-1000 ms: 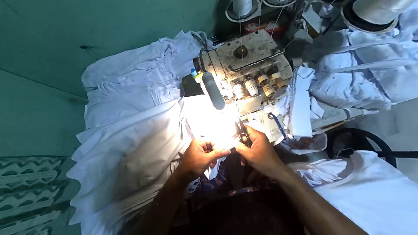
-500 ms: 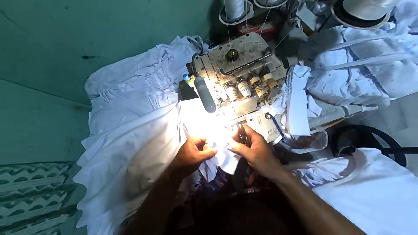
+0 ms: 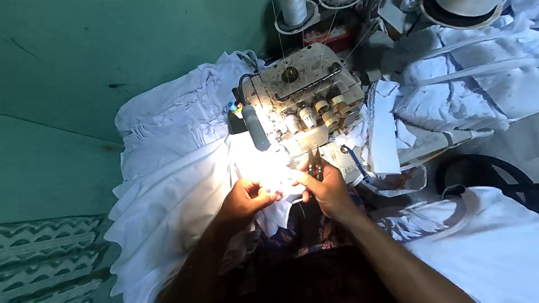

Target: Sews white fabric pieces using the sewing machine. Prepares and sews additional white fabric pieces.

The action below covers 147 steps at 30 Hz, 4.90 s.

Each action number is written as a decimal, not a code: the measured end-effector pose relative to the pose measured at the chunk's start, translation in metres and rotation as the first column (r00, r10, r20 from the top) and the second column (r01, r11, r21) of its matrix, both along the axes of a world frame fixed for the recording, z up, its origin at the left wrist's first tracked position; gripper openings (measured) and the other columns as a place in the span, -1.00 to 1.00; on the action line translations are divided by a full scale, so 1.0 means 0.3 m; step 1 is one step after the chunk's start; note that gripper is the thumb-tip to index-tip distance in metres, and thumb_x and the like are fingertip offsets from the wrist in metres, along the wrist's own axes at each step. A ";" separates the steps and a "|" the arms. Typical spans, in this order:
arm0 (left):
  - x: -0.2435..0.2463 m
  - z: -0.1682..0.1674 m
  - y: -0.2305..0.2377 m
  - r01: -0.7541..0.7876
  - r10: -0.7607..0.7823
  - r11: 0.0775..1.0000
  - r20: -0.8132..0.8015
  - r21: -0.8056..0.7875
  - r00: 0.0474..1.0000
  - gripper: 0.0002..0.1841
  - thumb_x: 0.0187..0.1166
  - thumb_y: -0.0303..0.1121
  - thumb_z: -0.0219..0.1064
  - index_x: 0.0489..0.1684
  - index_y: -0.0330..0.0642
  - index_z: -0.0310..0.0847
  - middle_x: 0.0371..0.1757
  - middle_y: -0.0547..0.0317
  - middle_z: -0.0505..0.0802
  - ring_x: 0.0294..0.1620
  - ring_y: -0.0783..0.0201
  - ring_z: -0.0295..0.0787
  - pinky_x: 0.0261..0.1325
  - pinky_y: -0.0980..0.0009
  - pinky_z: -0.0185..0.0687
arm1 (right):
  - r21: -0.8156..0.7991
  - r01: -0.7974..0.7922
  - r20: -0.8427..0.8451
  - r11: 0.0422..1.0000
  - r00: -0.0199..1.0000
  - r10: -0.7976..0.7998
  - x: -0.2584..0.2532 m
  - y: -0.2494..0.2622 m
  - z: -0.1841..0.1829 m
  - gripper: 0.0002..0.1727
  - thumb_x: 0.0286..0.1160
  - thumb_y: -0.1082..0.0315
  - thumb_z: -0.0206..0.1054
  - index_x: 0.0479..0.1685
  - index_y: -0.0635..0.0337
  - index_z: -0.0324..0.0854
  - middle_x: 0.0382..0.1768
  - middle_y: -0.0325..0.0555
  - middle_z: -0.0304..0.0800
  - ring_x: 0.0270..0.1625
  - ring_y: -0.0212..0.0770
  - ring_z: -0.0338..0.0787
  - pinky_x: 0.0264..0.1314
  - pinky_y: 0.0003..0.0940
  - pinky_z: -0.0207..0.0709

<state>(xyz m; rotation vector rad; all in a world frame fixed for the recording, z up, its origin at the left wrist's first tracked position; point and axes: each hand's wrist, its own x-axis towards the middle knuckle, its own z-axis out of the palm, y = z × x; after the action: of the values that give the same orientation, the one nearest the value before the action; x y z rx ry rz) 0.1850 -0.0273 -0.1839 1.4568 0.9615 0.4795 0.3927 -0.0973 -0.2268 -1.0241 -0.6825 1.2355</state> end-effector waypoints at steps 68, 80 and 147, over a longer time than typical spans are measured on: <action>0.038 0.015 0.188 0.179 0.293 0.592 -0.417 0.786 0.860 -0.95 0.31 -0.43 0.49 -0.48 -0.13 0.74 -0.07 0.18 0.81 -0.07 0.36 0.77 -0.01 0.32 0.73 | -0.095 0.092 0.819 0.991 0.573 0.026 -0.016 0.039 -0.145 -0.79 0.45 0.25 0.31 -0.33 0.08 0.85 -0.44 -0.23 0.81 -0.33 -0.34 0.77 -0.19 -0.28 0.64; 0.103 0.010 0.263 0.094 0.271 0.514 -0.266 0.852 0.925 -0.84 0.41 -0.51 0.35 -0.15 -0.42 0.68 -0.14 -0.18 0.78 -0.06 0.09 0.74 0.12 0.14 0.61 | -0.199 0.115 0.469 0.973 0.883 -0.009 -0.026 0.025 -0.050 -0.90 0.42 0.31 0.36 -0.36 0.08 0.75 -0.59 -0.42 0.64 -0.57 -0.58 0.56 -0.50 -0.61 0.46; 0.053 -0.007 -0.203 -0.396 0.381 0.913 0.553 -0.098 0.741 -0.96 0.54 -0.49 0.45 -0.30 -0.24 0.77 -0.31 0.16 0.87 -0.24 0.33 0.83 0.07 0.32 0.80 | 0.259 -0.069 0.532 0.963 0.842 -0.083 -0.061 -0.289 0.035 -0.62 0.85 0.17 0.11 0.20 0.20 0.77 0.08 -0.15 0.76 -0.20 -0.41 0.73 -0.21 -0.49 0.70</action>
<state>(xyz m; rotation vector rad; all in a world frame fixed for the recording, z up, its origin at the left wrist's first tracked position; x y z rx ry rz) 0.2008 -0.0882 -0.1860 1.0239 0.7680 1.1690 0.3742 -0.1841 -0.2163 -1.1489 -1.2499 0.8064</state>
